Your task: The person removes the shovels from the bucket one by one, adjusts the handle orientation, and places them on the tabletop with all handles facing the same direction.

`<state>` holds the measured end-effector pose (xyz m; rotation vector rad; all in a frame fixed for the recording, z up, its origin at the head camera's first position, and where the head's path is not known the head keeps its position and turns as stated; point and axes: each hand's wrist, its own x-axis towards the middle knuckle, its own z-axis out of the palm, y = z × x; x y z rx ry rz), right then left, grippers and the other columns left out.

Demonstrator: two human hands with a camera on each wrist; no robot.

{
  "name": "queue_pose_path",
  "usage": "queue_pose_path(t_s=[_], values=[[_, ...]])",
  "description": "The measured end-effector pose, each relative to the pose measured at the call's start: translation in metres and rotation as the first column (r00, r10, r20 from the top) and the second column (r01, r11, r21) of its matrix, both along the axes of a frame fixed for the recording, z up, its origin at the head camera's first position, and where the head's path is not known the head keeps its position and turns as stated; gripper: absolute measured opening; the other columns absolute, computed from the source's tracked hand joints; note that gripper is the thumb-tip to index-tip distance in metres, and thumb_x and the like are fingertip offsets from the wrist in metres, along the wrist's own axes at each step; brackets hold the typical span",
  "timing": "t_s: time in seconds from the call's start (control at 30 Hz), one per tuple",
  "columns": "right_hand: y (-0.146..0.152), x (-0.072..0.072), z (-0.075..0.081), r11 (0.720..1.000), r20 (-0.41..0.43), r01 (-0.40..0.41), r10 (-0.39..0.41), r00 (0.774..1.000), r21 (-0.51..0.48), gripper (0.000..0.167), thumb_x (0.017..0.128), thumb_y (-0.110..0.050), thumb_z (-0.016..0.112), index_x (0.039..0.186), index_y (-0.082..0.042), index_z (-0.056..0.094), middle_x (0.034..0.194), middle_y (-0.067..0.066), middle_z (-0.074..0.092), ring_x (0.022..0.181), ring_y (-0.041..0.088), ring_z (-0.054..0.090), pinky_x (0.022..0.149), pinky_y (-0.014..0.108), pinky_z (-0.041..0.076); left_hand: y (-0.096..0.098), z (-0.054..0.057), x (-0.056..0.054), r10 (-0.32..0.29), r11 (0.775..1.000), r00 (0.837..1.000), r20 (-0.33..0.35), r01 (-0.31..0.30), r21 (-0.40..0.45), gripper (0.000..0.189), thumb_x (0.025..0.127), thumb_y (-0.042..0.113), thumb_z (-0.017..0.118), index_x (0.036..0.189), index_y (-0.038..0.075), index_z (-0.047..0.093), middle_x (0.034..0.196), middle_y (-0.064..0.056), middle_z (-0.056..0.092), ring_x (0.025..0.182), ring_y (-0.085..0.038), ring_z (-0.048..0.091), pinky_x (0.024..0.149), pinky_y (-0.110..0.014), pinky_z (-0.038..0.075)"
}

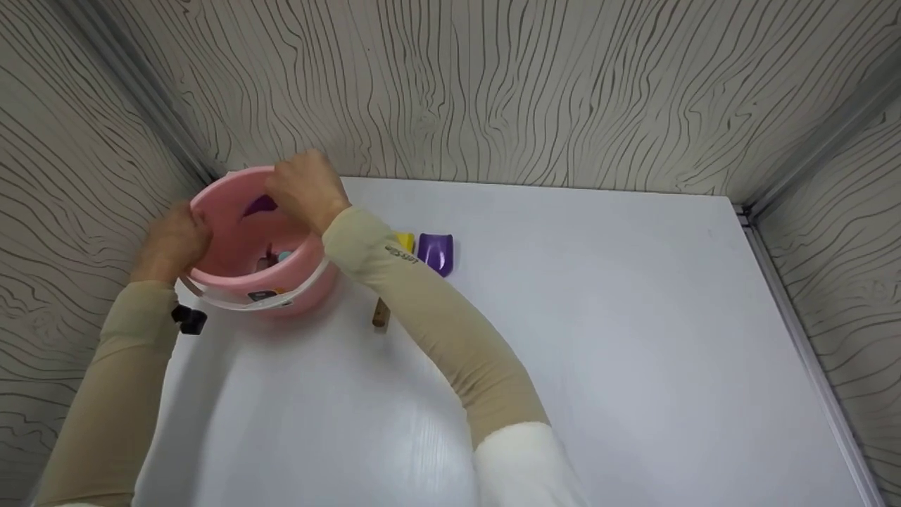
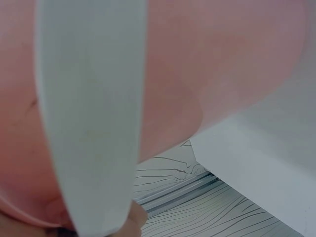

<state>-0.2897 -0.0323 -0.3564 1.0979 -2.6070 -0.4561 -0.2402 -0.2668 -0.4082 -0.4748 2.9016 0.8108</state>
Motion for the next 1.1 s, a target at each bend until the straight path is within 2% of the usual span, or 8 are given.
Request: queue_pose_path(t_s=[0.1, 0.2, 0.37, 0.53, 0.77, 0.87, 0.93, 1.1], values=[[0.006, 0.001, 0.002, 1.0, 0.032, 0.007, -0.006, 0.999, -0.03, 0.029, 0.115, -0.035, 0.049, 0.118, -0.016, 0.07, 0.078, 0.0, 0.056, 0.068, 0.017, 0.046, 0.061, 0.031, 0.04, 0.001, 0.0, 0.0, 0.001, 1.0, 1.0, -0.001, -0.001, 0.008, 0.044, 0.116, 0.027, 0.029, 0.145, -0.005, 0.038, 0.119, -0.034, 0.06, 0.102, -0.044, 0.068, 0.081, -0.053, 0.059], [0.014, 0.001, 0.002, 0.997, 0.055, 0.009, -0.004, 0.998, -0.083, 0.034, 0.115, -0.039, 0.049, 0.128, -0.016, 0.07, 0.082, 0.001, 0.063, 0.07, 0.017, 0.047, 0.063, 0.032, 0.041, 0.001, 0.001, 0.0, -0.003, 1.0, 1.0, -0.003, 0.003, 0.016, 0.044, 0.116, 0.027, 0.03, 0.145, -0.005, 0.038, 0.118, -0.034, 0.06, 0.1, -0.044, 0.068, 0.08, -0.052, 0.06], [0.033, 0.003, -0.001, 0.983, 0.136, 0.039, -0.014, 0.991, -0.182, 0.041, 0.114, -0.045, 0.047, 0.13, -0.013, 0.067, 0.082, 0.002, 0.064, 0.067, 0.018, 0.05, 0.06, 0.031, 0.041, 0.001, 0.002, -0.002, 0.008, 0.999, 1.0, 0.01, -0.009, 0.033, 0.047, 0.116, 0.03, 0.024, 0.147, -0.004, 0.037, 0.114, -0.03, 0.059, 0.094, -0.039, 0.067, 0.073, -0.046, 0.06], [0.054, 0.006, -0.005, 0.958, 0.243, 0.102, -0.035, 0.969, -0.269, 0.041, 0.115, -0.045, 0.046, 0.128, -0.012, 0.065, 0.077, 0.003, 0.058, 0.067, 0.021, 0.053, 0.06, 0.033, 0.043, 0.003, 0.002, -0.003, 0.017, 0.999, 0.999, 0.027, -0.018, 0.033, 0.049, 0.116, 0.031, 0.022, 0.149, -0.003, 0.036, 0.113, -0.028, 0.058, 0.093, -0.037, 0.065, 0.071, -0.044, 0.058], [0.083, 0.016, -0.01, 0.909, 0.346, 0.158, -0.017, 0.938, -0.385, 0.044, 0.114, -0.047, 0.044, 0.129, -0.011, 0.065, 0.082, 0.003, 0.061, 0.073, 0.022, 0.057, 0.07, 0.037, 0.05, 0.001, -0.001, 0.002, 0.007, 1.0, 1.0, -0.017, -0.007, 0.019, 0.047, 0.116, 0.029, 0.025, 0.145, -0.005, 0.039, 0.112, -0.031, 0.062, 0.094, -0.04, 0.068, 0.072, -0.048, 0.058], [0.092, 0.02, -0.014, 0.879, 0.397, 0.187, 0.002, 0.918, -0.438, 0.044, 0.114, -0.047, 0.044, 0.131, -0.012, 0.063, 0.083, 0.003, 0.06, 0.075, 0.022, 0.057, 0.072, 0.036, 0.049, 0.0, 0.0, 0.004, 0.02, 0.999, 1.0, -0.02, -0.019, 0.047, 0.049, 0.116, 0.031, 0.024, 0.147, -0.005, 0.039, 0.111, -0.027, 0.061, 0.09, -0.035, 0.066, 0.068, -0.042, 0.057], [0.098, 0.023, -0.016, 0.853, 0.443, 0.218, 0.017, 0.896, -0.475, 0.044, 0.114, -0.048, 0.044, 0.13, -0.012, 0.063, 0.084, 0.002, 0.058, 0.076, 0.021, 0.056, 0.071, 0.034, 0.047, 0.0, 0.0, 0.004, 0.03, 0.997, 0.999, -0.013, -0.029, 0.072, 0.05, 0.116, 0.032, 0.023, 0.149, -0.003, 0.038, 0.112, -0.025, 0.059, 0.09, -0.033, 0.065, 0.066, -0.039, 0.056], [0.116, 0.031, -0.026, 0.772, 0.561, 0.31, 0.073, 0.824, -0.555, 0.043, 0.114, -0.048, 0.043, 0.127, -0.012, 0.062, 0.082, 0.001, 0.05, 0.069, 0.017, 0.052, 0.062, 0.03, 0.044, 0.001, 0.0, 0.003, 0.031, 0.996, 1.0, 0.002, -0.031, 0.084, 0.05, 0.116, 0.032, 0.023, 0.15, -0.003, 0.037, 0.115, -0.025, 0.058, 0.092, -0.034, 0.065, 0.068, -0.039, 0.057]])
